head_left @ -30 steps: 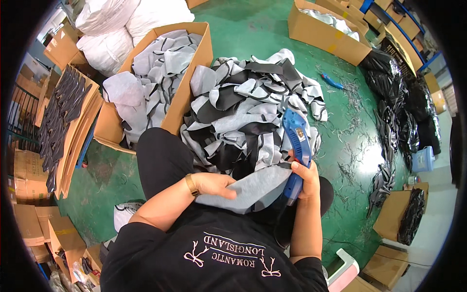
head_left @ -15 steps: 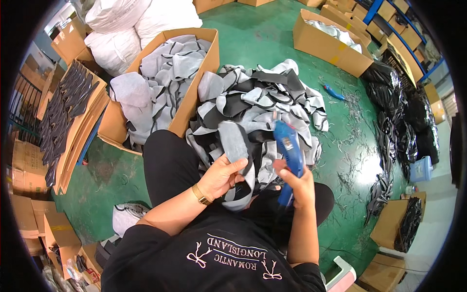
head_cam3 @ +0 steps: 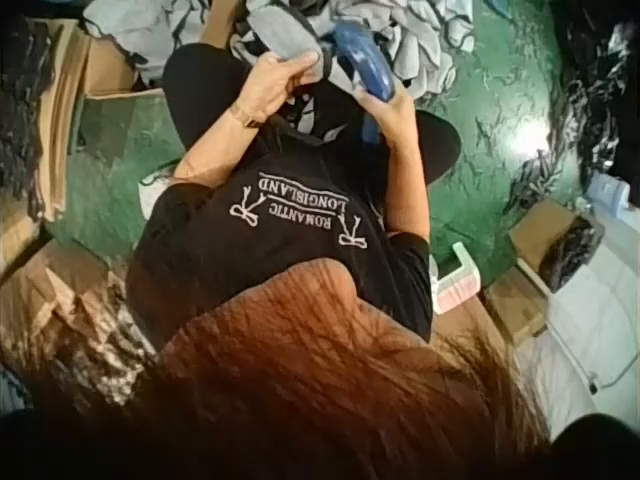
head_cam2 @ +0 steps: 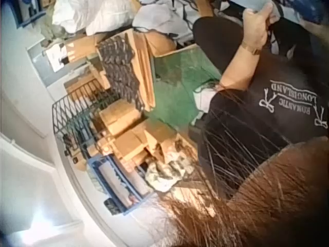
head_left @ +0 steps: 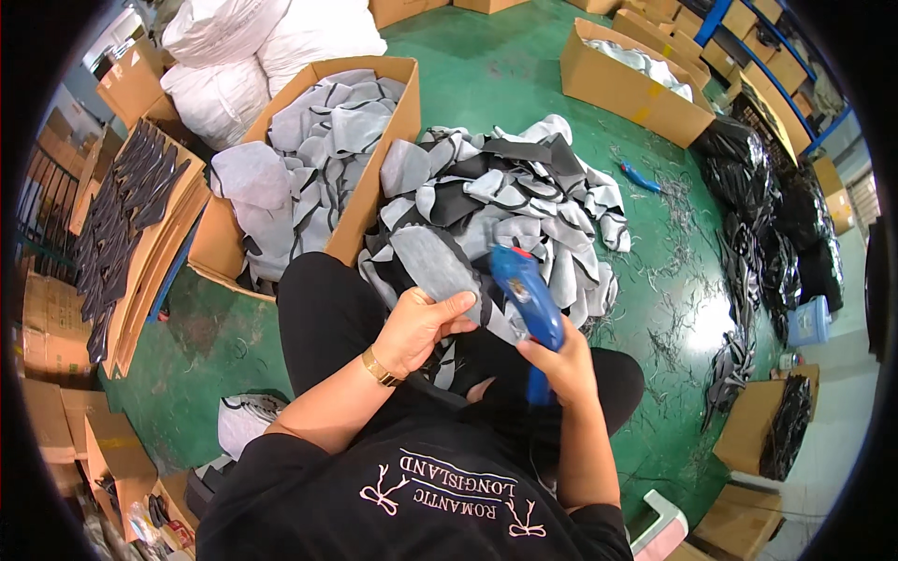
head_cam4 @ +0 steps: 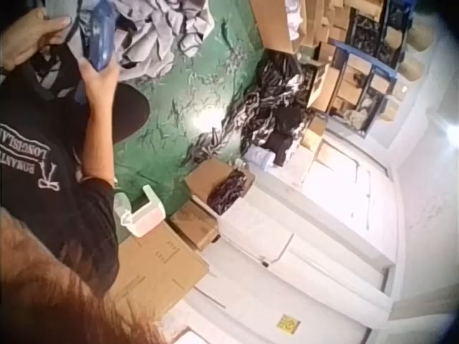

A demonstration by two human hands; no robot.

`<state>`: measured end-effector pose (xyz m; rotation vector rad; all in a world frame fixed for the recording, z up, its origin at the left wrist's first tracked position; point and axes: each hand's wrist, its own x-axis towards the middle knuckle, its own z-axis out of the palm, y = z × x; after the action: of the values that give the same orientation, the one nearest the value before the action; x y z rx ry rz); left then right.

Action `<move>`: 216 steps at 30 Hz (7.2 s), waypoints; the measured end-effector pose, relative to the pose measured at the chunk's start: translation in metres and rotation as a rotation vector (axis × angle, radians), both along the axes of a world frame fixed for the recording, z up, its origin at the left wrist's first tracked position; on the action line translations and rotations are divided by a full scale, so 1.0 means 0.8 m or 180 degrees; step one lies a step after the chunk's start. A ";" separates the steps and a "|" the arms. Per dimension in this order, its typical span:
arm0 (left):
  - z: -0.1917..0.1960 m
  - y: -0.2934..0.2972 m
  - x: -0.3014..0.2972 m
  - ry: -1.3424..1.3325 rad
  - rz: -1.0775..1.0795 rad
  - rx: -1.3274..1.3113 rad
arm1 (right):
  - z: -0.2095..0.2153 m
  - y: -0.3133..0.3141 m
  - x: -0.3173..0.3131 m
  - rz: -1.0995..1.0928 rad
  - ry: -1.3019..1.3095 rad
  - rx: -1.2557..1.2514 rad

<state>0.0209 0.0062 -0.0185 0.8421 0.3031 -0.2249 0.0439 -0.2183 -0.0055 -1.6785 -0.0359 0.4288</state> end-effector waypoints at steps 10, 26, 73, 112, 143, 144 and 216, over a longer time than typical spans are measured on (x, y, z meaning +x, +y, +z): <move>0.002 -0.008 0.009 -0.0109 0.0676 0.0002 | 0.003 -0.039 -0.074 0.0202 0.0384 -0.0087; 0.009 -0.021 -0.002 -0.0300 0.0602 0.0451 | 0.003 -0.042 -0.079 0.0077 0.0628 0.0087; 0.012 -0.028 -0.007 -0.0270 0.0143 0.0271 | 0.003 0.013 -0.005 -0.0202 0.0030 0.0365; 0.036 0.007 0.007 -0.0684 0.0072 0.0926 | 0.010 -0.054 -0.062 0.0325 0.0841 0.0261; 0.018 -0.011 -0.021 -0.1266 -0.0466 0.1580 | 0.035 0.003 -0.013 -0.0273 0.0590 0.1208; 0.018 -0.015 -0.024 -0.1170 -0.0564 0.1452 | 0.035 0.009 -0.007 -0.0222 0.0197 0.0896; 0.030 0.001 0.009 -0.0934 -0.0801 0.0002 | -0.031 -0.044 -0.063 0.0841 0.1997 0.2213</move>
<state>0.0281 0.0073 0.0056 0.9006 -0.0786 -0.3307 -0.0066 -0.2536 -0.0307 -0.8092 0.0526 1.0000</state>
